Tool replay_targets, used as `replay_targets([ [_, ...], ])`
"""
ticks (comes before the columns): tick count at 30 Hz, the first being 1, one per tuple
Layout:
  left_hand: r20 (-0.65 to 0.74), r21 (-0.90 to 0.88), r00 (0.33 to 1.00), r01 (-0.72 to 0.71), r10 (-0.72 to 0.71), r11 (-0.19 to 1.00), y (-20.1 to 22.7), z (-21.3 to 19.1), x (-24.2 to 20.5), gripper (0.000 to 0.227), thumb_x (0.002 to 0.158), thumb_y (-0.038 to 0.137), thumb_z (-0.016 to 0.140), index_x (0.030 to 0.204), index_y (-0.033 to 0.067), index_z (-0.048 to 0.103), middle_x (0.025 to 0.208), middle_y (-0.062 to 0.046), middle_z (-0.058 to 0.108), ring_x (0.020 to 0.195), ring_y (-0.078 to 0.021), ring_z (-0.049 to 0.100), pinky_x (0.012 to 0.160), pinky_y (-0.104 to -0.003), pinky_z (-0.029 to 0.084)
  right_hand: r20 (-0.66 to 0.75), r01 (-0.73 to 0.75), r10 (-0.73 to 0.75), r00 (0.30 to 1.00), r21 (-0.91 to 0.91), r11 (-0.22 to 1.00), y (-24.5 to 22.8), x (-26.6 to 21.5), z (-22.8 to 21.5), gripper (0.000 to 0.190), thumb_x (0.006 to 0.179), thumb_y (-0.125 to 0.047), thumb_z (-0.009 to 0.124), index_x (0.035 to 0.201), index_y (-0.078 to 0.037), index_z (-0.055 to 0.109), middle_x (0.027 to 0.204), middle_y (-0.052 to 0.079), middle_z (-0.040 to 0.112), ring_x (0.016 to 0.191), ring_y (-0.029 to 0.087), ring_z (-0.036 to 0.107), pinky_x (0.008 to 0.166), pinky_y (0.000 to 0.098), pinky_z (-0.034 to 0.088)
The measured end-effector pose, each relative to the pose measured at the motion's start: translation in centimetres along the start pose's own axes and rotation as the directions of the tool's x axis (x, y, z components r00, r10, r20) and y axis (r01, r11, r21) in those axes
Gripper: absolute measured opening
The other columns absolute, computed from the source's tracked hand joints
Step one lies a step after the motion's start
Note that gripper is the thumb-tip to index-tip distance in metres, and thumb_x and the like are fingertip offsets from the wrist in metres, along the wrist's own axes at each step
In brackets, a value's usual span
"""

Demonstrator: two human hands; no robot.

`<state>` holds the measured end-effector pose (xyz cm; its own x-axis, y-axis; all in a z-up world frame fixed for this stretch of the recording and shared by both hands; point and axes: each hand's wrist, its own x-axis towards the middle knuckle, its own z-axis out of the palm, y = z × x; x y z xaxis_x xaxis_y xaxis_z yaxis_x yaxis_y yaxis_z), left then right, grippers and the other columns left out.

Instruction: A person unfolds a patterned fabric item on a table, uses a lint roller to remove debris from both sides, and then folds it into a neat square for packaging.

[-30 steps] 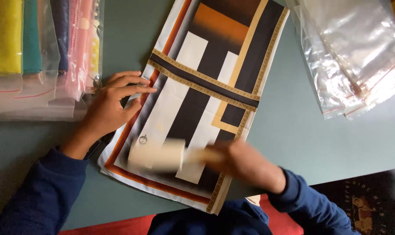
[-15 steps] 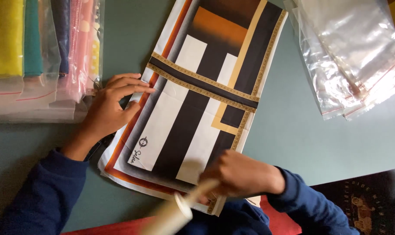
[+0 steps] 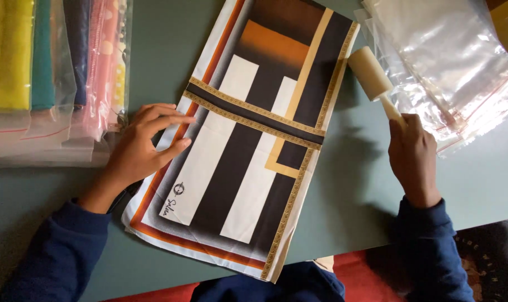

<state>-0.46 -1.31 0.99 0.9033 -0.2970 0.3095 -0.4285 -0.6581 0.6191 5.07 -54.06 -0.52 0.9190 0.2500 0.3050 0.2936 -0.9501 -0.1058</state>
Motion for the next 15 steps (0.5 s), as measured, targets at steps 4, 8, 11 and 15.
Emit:
replay_targets([
  [4,-0.016,0.013,0.996,0.085,-0.085,0.996,1.0,0.1,0.7,0.052,0.096,0.027,0.068,0.144,0.0101,0.059,0.129,-0.010,0.055,0.125,-0.0261,0.055,0.112,-0.042,0.044,-0.013,-0.202,0.202,0.979,-0.127,0.971,1.5,-1.1,2.1,0.032,0.121,-0.027,0.057,0.098,-0.004,0.057,0.064,0.015,0.057,0.053,0.040,0.051,0.053,0.0479,0.038],
  [8,-0.089,0.145,0.985,0.159,-0.147,0.976,0.0,2.0,2.3,0.064,0.098,0.046,0.062,0.149,0.0087,0.054,0.125,-0.014,0.056,0.115,-0.0276,0.059,0.103,-0.047,0.041,0.000,-0.295,0.301,0.954,-0.199,0.935,0.9,-0.8,1.5,0.043,0.112,-0.027,0.059,0.076,-0.007,0.047,0.055,0.012,0.043,0.050,0.035,0.041,0.055,0.0463,0.036],
  [11,-0.150,0.156,0.937,0.336,-0.314,0.929,0.2,2.2,5.1,0.059,0.096,0.038,0.070,0.140,0.0007,0.058,0.120,-0.017,0.058,0.098,-0.0290,0.064,0.086,-0.045,0.050,0.018,-0.249,0.264,0.964,-0.275,0.929,1.0,-0.6,0.6,0.053,0.111,-0.041,0.063,0.071,-0.008,0.050,0.056,0.011,0.051,0.055,0.035,0.052,0.054,0.0451,0.037],
  [15,0.001,0.277,0.812,0.560,-0.583,0.781,2.0,1.6,9.3,0.058,0.091,0.055,0.068,0.122,0.0056,0.062,0.120,-0.016,0.064,0.106,-0.0326,0.064,0.086,-0.047,0.049,0.035,-0.171,0.193,0.981,-0.326,0.930,-1.1,-0.1,-1.9,0.050,0.110,-0.058,0.068,0.084,-0.015,0.066,0.075,0.003,0.065,0.071,0.026,0.064,0.055,0.0393,0.046],
])
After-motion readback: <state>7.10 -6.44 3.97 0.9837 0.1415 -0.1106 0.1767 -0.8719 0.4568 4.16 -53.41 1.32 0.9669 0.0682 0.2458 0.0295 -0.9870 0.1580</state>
